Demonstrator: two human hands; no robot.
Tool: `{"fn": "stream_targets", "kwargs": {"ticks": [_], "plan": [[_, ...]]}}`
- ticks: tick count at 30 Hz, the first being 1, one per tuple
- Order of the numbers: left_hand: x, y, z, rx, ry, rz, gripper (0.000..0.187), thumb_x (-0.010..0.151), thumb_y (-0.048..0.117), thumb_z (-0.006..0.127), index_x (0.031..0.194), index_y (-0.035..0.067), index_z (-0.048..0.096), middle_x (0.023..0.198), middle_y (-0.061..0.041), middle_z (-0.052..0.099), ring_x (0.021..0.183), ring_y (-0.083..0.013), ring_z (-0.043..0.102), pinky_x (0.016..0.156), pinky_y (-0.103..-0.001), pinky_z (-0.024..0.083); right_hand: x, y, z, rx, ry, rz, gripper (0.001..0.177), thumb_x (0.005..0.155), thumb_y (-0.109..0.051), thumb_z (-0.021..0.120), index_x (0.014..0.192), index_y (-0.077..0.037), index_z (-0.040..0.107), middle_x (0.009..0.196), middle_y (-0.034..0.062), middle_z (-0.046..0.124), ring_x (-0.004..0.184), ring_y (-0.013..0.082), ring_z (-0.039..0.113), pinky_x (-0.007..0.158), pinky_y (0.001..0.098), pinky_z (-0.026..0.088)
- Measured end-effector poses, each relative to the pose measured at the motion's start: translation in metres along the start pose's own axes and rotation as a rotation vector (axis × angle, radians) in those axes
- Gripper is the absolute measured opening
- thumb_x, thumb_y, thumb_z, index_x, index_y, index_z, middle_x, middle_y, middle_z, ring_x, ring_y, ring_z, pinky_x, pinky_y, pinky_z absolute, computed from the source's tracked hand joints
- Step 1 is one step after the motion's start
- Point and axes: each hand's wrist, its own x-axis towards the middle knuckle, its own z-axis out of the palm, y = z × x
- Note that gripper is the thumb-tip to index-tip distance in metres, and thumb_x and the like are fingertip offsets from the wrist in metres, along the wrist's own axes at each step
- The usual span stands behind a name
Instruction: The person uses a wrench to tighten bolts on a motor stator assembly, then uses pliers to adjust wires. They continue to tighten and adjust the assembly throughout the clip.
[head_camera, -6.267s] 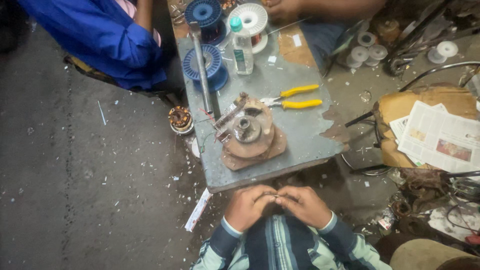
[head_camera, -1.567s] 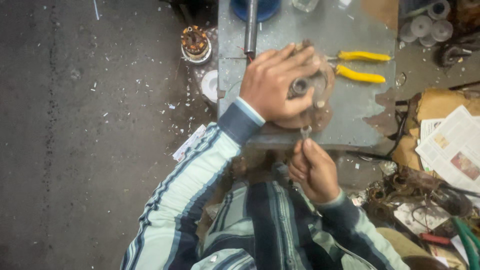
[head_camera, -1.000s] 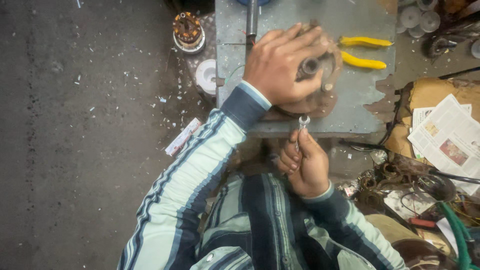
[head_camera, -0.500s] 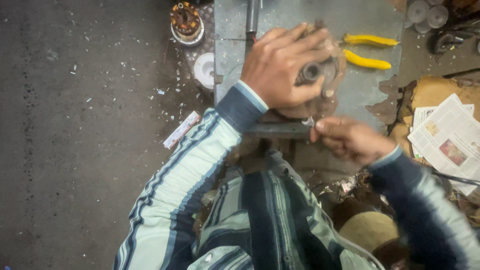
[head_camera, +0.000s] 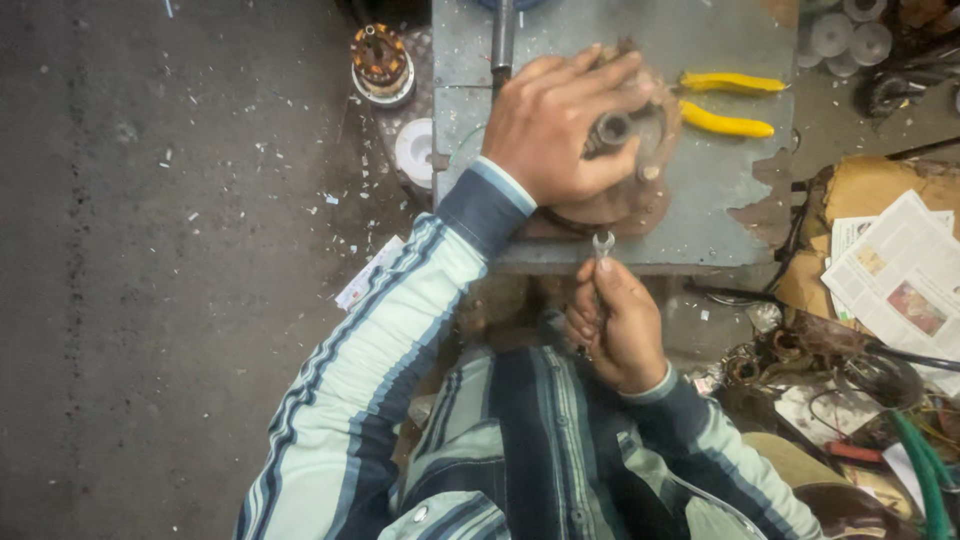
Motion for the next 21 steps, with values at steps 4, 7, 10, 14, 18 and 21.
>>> {"fn": "stream_targets", "kwargs": {"ticks": [4, 7, 10, 14, 18, 21], "plan": [[-0.001, 0.001, 0.002, 0.011, -0.005, 0.000, 0.041, 0.084, 0.039, 0.074, 0.119, 0.018, 0.078, 0.137, -0.009, 0.067, 0.128, -0.0330, 0.064, 0.107, -0.046, 0.048, 0.004, 0.011, 0.001, 0.037, 0.036, -0.047, 0.025, 0.110, -0.031, 0.046, 0.103, -0.008, 0.053, 0.064, 0.0024, 0.043, 0.052, 0.0130, 0.037, 0.048, 0.0284, 0.033], [-0.003, 0.000, 0.004, 0.006, -0.003, -0.009, 0.041, 0.085, 0.040, 0.074, 0.120, 0.019, 0.079, 0.137, -0.008, 0.067, 0.128, -0.0330, 0.064, 0.108, -0.047, 0.048, 0.005, 0.007, 0.011, 0.075, 0.063, -0.041, 0.024, 0.108, -0.031, 0.047, 0.101, -0.009, 0.053, 0.062, 0.0025, 0.044, 0.050, 0.0141, 0.039, 0.047, 0.0295, 0.033], [-0.003, -0.002, 0.006, 0.012, 0.003, -0.002, 0.043, 0.083, 0.040, 0.074, 0.120, 0.019, 0.078, 0.136, -0.008, 0.067, 0.127, -0.0331, 0.064, 0.107, -0.048, 0.047, 0.008, -0.015, 0.016, 0.004, 0.054, 0.052, 0.023, 0.107, -0.032, 0.048, 0.099, -0.011, 0.055, 0.059, -0.0007, 0.042, 0.047, 0.0125, 0.038, 0.044, 0.0281, 0.031], [-0.002, -0.005, 0.007, 0.006, -0.009, 0.001, 0.045, 0.081, 0.040, 0.075, 0.121, 0.019, 0.078, 0.138, -0.009, 0.067, 0.128, -0.0326, 0.063, 0.108, -0.048, 0.047, 0.022, -0.089, -0.011, -0.748, -0.005, 0.356, 0.030, 0.106, -0.034, 0.050, 0.096, -0.009, 0.063, 0.057, -0.0058, 0.038, 0.047, 0.0080, 0.031, 0.043, 0.0271, 0.027], [-0.001, -0.003, 0.004, 0.007, -0.017, -0.011, 0.042, 0.084, 0.040, 0.074, 0.121, 0.020, 0.077, 0.138, -0.008, 0.067, 0.130, -0.0316, 0.063, 0.110, -0.047, 0.048, 0.021, -0.135, -0.036, -1.293, -0.074, 0.033, 0.028, 0.102, -0.031, 0.053, 0.097, -0.012, 0.072, 0.062, -0.0035, 0.051, 0.052, 0.0068, 0.041, 0.047, 0.0242, 0.034], [-0.004, -0.001, 0.003, 0.011, 0.007, -0.026, 0.043, 0.084, 0.041, 0.074, 0.121, 0.019, 0.077, 0.137, -0.008, 0.068, 0.129, -0.0318, 0.063, 0.110, -0.048, 0.047, 0.003, -0.130, -0.038, -0.916, 0.112, -0.141, 0.025, 0.108, -0.032, 0.055, 0.099, -0.012, 0.068, 0.063, -0.0035, 0.048, 0.052, 0.0063, 0.039, 0.047, 0.0228, 0.031]]}}
